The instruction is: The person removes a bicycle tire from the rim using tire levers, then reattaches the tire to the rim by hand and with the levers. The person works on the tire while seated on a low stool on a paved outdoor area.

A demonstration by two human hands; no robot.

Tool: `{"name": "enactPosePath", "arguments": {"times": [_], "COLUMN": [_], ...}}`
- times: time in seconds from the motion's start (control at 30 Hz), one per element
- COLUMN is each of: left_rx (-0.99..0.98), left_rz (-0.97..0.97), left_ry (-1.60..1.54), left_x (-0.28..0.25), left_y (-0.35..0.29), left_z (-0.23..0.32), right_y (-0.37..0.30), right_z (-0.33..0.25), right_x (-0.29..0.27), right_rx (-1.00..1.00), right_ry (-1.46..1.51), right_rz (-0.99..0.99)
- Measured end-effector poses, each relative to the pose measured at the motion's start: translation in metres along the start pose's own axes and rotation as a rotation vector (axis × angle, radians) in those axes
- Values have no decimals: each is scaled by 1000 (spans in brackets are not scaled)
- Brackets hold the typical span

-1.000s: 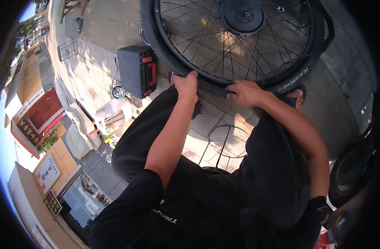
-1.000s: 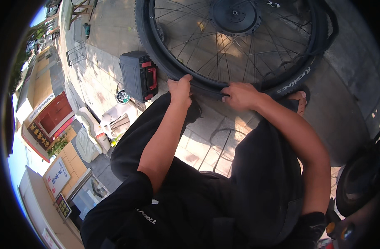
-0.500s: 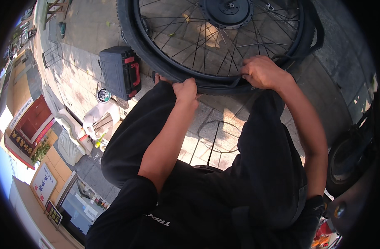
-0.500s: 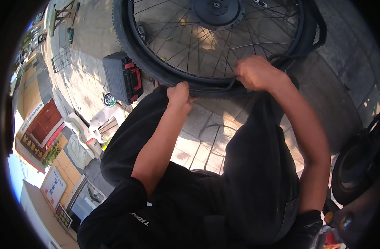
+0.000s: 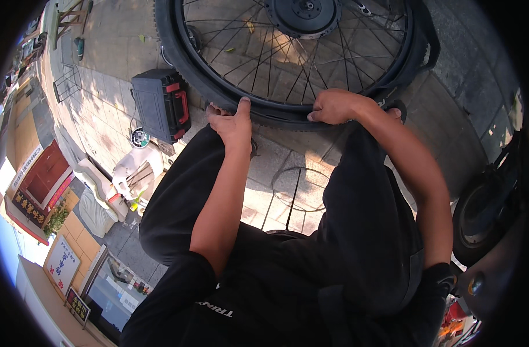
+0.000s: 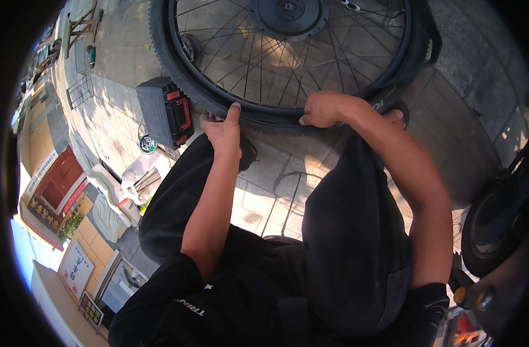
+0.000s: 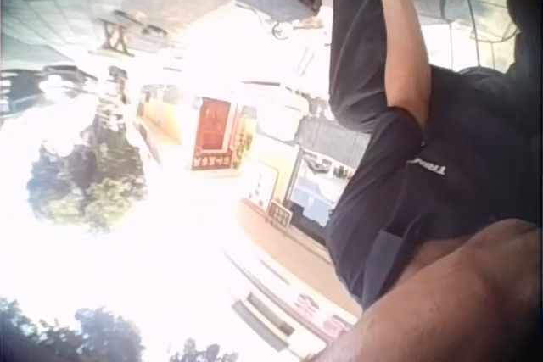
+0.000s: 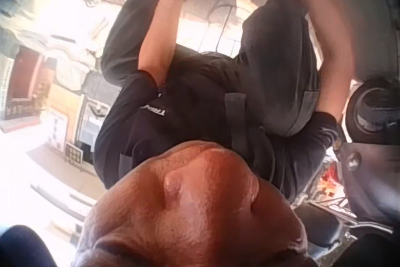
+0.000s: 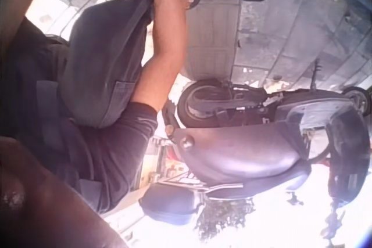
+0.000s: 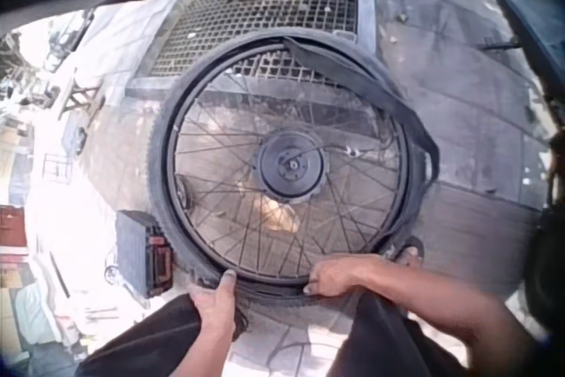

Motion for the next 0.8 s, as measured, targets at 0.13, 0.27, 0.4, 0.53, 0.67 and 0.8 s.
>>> {"name": "enactPosePath", "arguments": {"times": [0.13,0.27,0.4,0.53,0.67,0.8], "left_rx": [753,715,825,864,770,831], "left_rz": [-158,-542,-634,-619,-684,-646], "left_ry": [554,985,1106,1065,1034,1039], "left_x": [20,74,82,91,95,85], "left_y": [-69,-88,-101,-98,-97,-99], "left_z": [58,5,17,10,0,6], "right_y": [12,2,-84,-124,-129,-129], "right_z": [-7,-18,-28,4,9,20], "right_x": [22,7,-54,-73,-73,-79], "right_rx": [-30,-124,150,464,81,177], "right_ry": [57,-22,-587,-535,-621,-461], "right_rz": [69,197,527,448,674,486]}}
Point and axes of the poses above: each hand's wrist, its own y-axis towards the middle knuckle, its own x-axis out of the palm, z = x × y, the point moved 6 cm from there along y, towards the middle knuckle, and after that the axes turned 13 degrees about -x, right-handed, at the moved point
